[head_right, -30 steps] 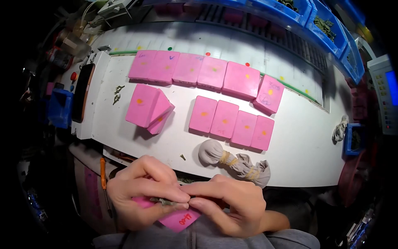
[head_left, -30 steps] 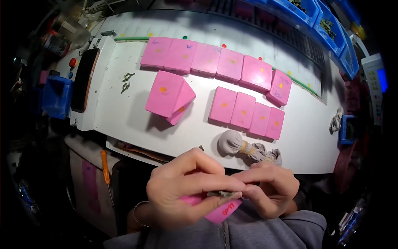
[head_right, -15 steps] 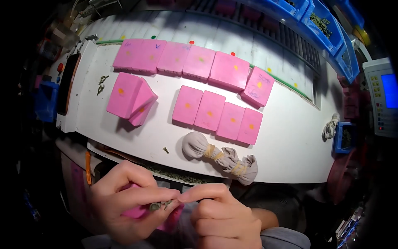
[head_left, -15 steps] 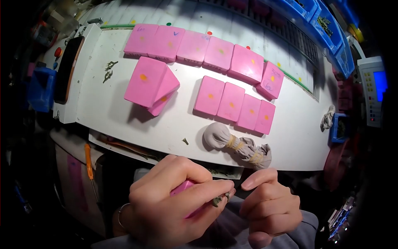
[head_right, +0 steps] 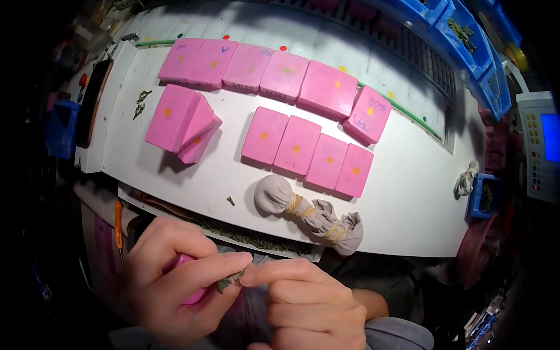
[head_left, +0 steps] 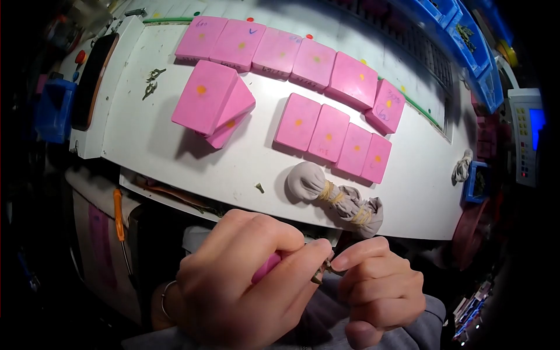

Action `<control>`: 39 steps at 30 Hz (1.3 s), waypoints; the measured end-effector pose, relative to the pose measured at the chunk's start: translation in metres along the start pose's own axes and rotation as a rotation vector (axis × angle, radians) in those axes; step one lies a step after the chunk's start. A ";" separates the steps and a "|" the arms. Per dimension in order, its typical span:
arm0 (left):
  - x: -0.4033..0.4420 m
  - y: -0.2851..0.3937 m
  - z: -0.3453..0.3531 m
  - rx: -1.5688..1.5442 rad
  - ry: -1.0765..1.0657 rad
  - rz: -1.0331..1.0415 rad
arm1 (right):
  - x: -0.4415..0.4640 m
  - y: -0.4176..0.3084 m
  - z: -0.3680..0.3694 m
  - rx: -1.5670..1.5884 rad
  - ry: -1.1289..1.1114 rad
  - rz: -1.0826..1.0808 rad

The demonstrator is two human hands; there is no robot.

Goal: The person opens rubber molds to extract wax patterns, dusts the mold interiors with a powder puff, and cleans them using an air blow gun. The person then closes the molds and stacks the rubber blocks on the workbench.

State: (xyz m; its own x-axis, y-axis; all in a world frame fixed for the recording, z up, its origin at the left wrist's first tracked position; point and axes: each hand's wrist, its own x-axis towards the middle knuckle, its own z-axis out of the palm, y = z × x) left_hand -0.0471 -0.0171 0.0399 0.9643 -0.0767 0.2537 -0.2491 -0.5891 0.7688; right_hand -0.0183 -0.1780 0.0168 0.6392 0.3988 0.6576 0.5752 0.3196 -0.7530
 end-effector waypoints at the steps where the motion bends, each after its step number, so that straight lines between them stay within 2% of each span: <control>1: 0.000 -0.001 0.001 0.000 0.000 -0.001 | 0.002 -0.004 -0.003 -0.023 -0.081 0.097; 5: 0.000 -0.002 0.002 -0.005 0.020 0.031 | 0.000 -0.003 0.001 -0.030 -0.006 0.045; 8: 0.001 -0.002 0.003 -0.001 0.026 0.043 | 0.003 -0.007 0.000 -0.108 -0.068 0.082; 11: 0.001 -0.002 0.003 -0.018 0.023 0.044 | 0.005 -0.004 0.001 -0.174 -0.129 -0.030; 13: 0.000 -0.005 0.003 -0.041 0.008 0.043 | -0.002 -0.009 0.008 -0.216 -0.017 0.056; 16: 0.000 -0.013 0.002 -0.151 -0.004 0.090 | -0.005 -0.007 0.011 -0.302 0.022 -0.011; 18: 0.004 -0.014 -0.002 -0.230 -0.105 0.074 | -0.004 -0.007 0.011 -0.311 0.015 -0.021; 26: 0.008 -0.019 0.000 -0.428 -0.218 0.023 | 0.000 -0.011 0.012 -0.389 -0.006 -0.066; 28: 0.008 -0.021 0.001 -0.489 -0.207 -0.006 | 0.002 -0.011 0.009 -0.352 -0.125 -0.102; 31: 0.007 -0.020 0.002 -0.529 -0.197 -0.040 | -0.001 -0.005 0.016 -0.361 0.000 -0.211; 34: 0.008 -0.021 0.008 -0.534 -0.119 -0.008 | 0.002 -0.012 0.011 -0.391 -0.065 -0.139; 39: 0.005 -0.022 0.005 -0.519 -0.173 -0.004 | 0.005 -0.008 0.017 -0.434 -0.017 -0.168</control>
State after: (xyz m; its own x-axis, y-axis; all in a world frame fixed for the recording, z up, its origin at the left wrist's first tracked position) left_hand -0.0362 -0.0084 0.0218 0.9553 -0.2320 0.1835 -0.2150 -0.1184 0.9694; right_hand -0.0284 -0.1644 0.0255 0.5125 0.3874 0.7664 0.8328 -0.0067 -0.5535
